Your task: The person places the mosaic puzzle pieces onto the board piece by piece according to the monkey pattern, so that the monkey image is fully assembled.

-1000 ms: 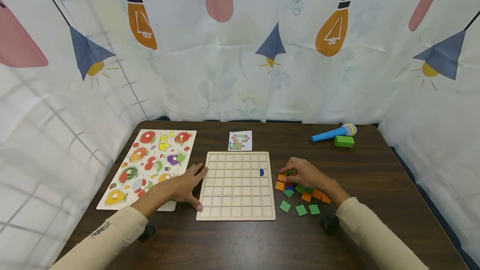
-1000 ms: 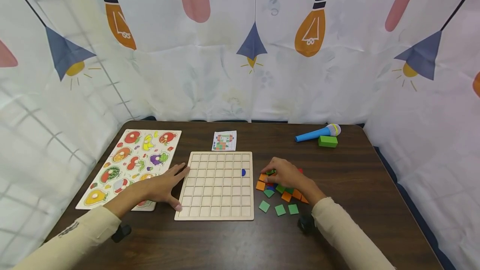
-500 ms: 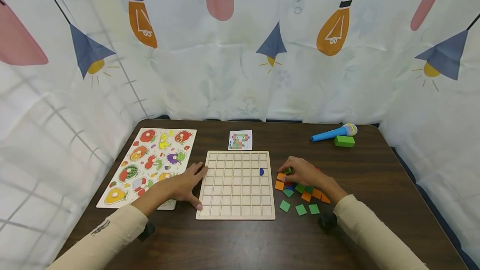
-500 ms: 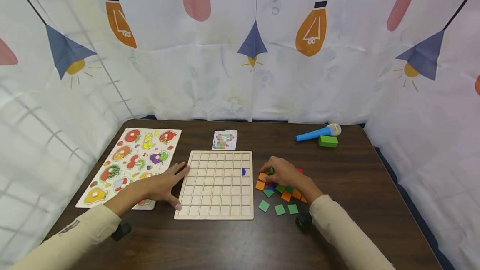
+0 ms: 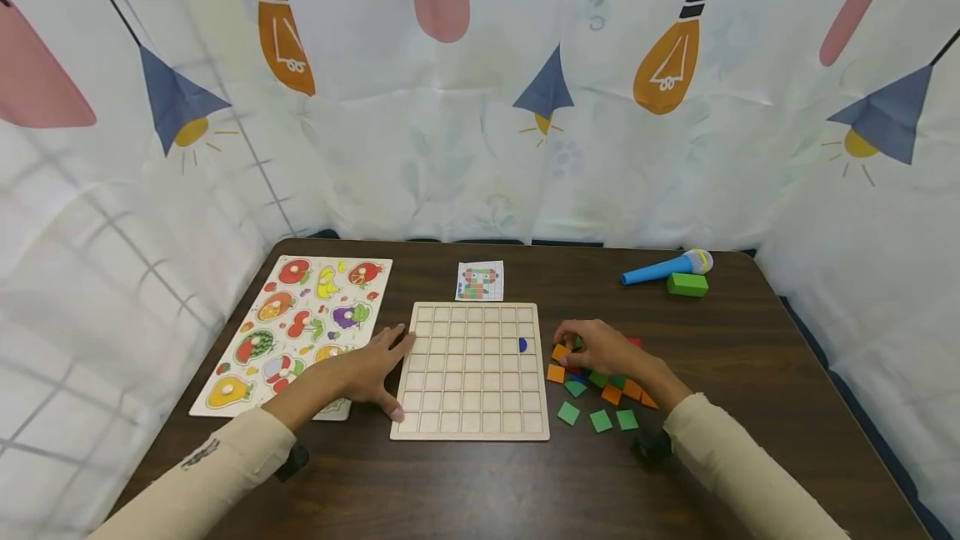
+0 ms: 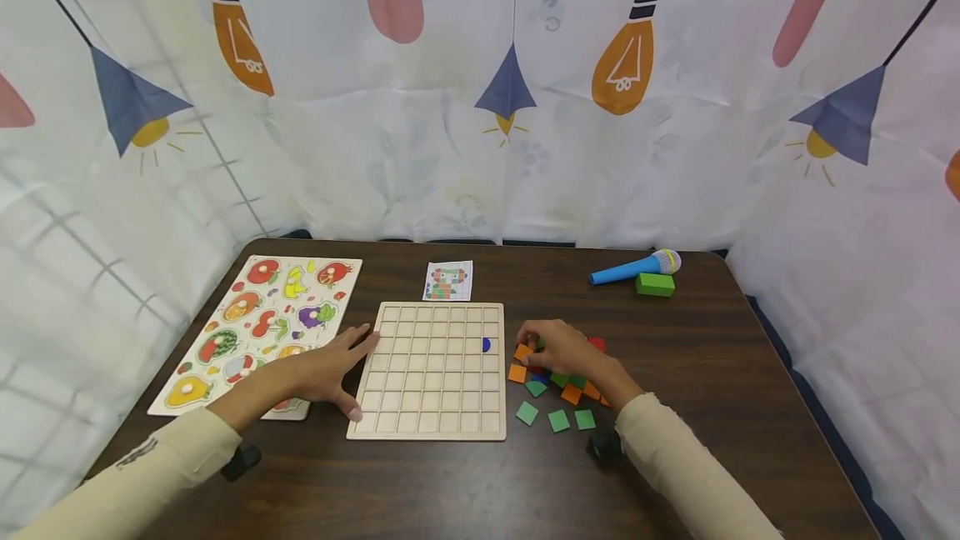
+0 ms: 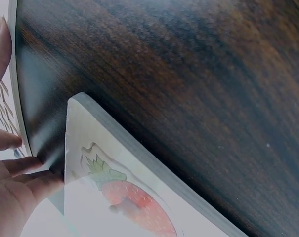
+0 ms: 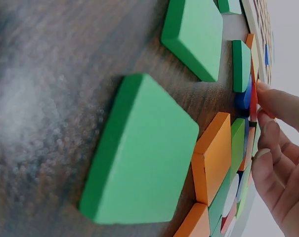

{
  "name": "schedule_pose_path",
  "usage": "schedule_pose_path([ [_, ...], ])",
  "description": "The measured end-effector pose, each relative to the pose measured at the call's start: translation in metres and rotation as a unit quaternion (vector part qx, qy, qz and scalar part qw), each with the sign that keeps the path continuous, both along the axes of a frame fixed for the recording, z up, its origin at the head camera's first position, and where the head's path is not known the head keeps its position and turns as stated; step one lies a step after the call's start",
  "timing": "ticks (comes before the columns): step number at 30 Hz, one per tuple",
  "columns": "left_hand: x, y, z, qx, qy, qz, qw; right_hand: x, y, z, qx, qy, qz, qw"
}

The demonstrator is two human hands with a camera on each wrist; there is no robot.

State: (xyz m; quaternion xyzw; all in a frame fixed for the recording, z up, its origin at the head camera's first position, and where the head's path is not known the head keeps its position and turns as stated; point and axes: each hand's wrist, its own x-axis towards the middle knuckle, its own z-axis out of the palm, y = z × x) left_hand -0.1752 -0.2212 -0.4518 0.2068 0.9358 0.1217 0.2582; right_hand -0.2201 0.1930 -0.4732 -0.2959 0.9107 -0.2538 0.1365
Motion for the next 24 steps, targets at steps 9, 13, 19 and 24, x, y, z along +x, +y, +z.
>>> schedule_pose_path([
  [9,-0.0009,-0.0006,-0.0002,-0.006,-0.001,-0.005,1.0,0.001,-0.0003,0.0008,-0.002,-0.011,-0.008,0.9999],
  [13,-0.0021,0.0015,0.0006,-0.009,-0.003,-0.008,0.9999,0.0019,0.0001,0.0006,-0.014,-0.015,-0.011,0.9997],
  [19,-0.0031,0.0026,0.0035,-0.006,-0.008,-0.006,0.9999,0.002,-0.0043,0.0041,-0.03,-0.008,-0.019,0.9993],
  [24,-0.0032,0.0029,0.0031,-0.005,-0.013,-0.004,0.9999,0.0026,-0.0089,0.0072,-0.039,-0.008,-0.023,0.9989],
])
